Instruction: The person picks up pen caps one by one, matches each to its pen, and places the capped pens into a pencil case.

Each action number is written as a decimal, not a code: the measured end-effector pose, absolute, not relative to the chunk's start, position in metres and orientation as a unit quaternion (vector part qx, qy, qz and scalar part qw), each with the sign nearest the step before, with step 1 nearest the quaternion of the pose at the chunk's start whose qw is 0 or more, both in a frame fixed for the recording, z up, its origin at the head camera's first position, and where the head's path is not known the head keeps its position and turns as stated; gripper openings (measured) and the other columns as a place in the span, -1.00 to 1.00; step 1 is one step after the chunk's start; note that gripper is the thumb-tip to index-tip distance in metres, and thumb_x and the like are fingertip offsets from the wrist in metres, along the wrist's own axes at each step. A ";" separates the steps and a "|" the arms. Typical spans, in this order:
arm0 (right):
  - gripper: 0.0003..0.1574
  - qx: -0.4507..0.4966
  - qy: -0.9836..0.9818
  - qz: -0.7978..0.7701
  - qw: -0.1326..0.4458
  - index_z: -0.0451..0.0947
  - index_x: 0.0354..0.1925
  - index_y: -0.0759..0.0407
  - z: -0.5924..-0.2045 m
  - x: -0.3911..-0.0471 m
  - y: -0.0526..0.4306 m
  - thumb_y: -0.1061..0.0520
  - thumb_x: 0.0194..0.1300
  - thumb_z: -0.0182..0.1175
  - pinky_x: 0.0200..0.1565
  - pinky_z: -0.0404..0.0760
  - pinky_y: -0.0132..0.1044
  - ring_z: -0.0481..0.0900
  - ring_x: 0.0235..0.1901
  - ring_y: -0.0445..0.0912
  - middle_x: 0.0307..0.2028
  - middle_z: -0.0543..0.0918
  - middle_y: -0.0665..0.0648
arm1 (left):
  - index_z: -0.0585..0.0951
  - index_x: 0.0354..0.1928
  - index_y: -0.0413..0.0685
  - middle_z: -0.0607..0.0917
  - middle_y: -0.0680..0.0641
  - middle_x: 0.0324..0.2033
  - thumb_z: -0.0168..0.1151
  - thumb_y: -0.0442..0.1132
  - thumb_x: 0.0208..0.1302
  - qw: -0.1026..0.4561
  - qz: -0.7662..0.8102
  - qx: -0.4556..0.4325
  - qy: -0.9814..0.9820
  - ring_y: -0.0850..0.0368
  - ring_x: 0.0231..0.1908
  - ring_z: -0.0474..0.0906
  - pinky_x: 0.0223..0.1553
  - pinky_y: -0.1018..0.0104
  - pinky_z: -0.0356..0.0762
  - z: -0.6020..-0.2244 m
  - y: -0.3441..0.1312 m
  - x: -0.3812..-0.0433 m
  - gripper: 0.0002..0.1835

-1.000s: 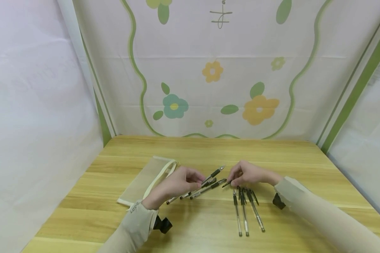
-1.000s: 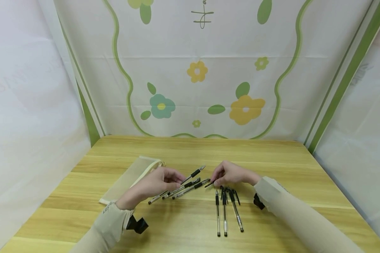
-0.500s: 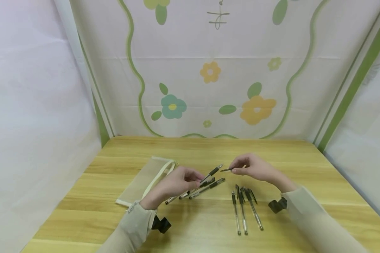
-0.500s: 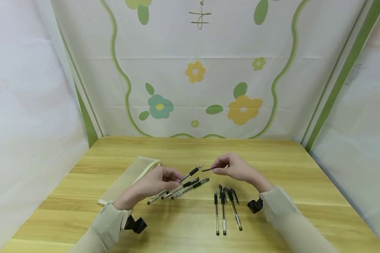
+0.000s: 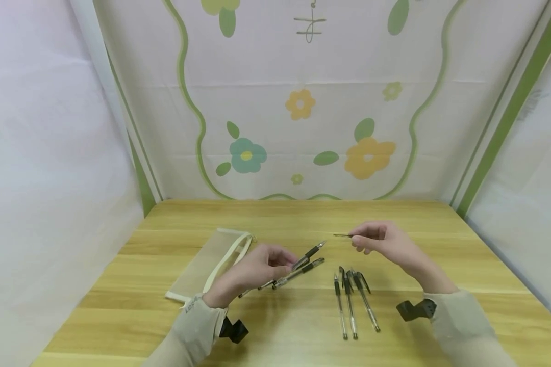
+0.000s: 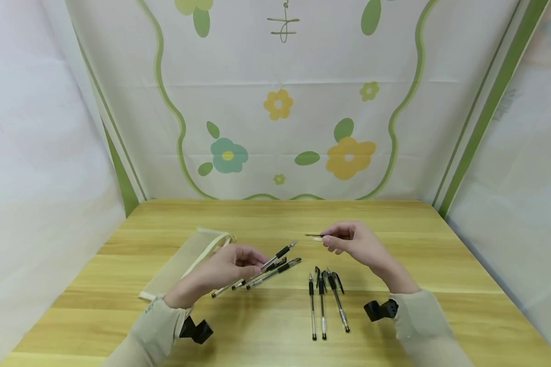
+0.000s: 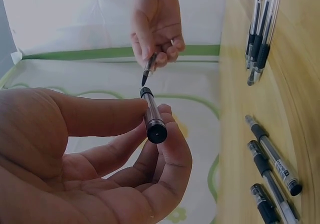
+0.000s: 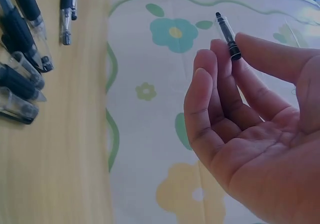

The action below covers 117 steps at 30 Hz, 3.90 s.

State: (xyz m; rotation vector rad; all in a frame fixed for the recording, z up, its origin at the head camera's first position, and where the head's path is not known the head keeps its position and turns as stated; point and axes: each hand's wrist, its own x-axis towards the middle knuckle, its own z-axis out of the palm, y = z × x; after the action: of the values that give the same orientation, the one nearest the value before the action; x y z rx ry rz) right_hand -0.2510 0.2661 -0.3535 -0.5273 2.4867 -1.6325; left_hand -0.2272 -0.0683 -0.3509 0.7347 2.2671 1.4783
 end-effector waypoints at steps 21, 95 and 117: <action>-0.64 -0.179 0.798 -0.571 0.068 0.61 -0.02 0.29 -0.348 -0.258 0.258 0.06 0.35 0.29 -0.18 0.63 -0.11 0.62 -0.24 0.15 -0.23 0.66 0.28 | 0.65 -0.04 -0.22 0.66 -0.04 -0.28 0.21 -0.41 0.34 0.185 0.523 0.253 0.793 -0.13 -0.22 0.56 -0.27 0.14 0.53 -0.350 -0.067 -0.228 -0.81; -0.73 -0.277 0.743 -0.609 -0.010 0.68 -0.03 0.30 -0.352 -0.245 0.229 0.22 0.33 0.29 -0.23 0.61 -0.19 0.54 -0.32 0.03 -0.20 0.63 0.25 | 0.69 -0.21 -0.12 0.65 -0.05 -0.49 0.16 -0.16 0.45 0.072 0.578 0.223 0.782 0.05 -0.54 0.46 -0.54 0.36 0.39 -0.345 -0.061 -0.226 -0.79; -0.77 -0.315 0.708 -0.631 -0.019 0.67 -0.07 0.42 -0.357 -0.245 0.225 0.37 0.30 0.25 -0.23 0.62 -0.22 0.54 -0.31 0.04 -0.27 0.61 0.28 | 0.75 -0.38 -0.23 0.65 -0.10 -0.58 0.28 -0.26 0.36 0.042 0.648 0.190 0.736 0.15 -0.57 0.45 -0.47 0.39 0.41 -0.337 -0.056 -0.216 -0.79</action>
State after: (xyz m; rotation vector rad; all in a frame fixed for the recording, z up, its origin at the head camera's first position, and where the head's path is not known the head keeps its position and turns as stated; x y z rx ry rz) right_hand -0.2447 0.2254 -0.3570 -1.0029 2.2525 -2.0072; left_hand -0.2161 -0.0562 -0.3369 0.5826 2.2529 1.9833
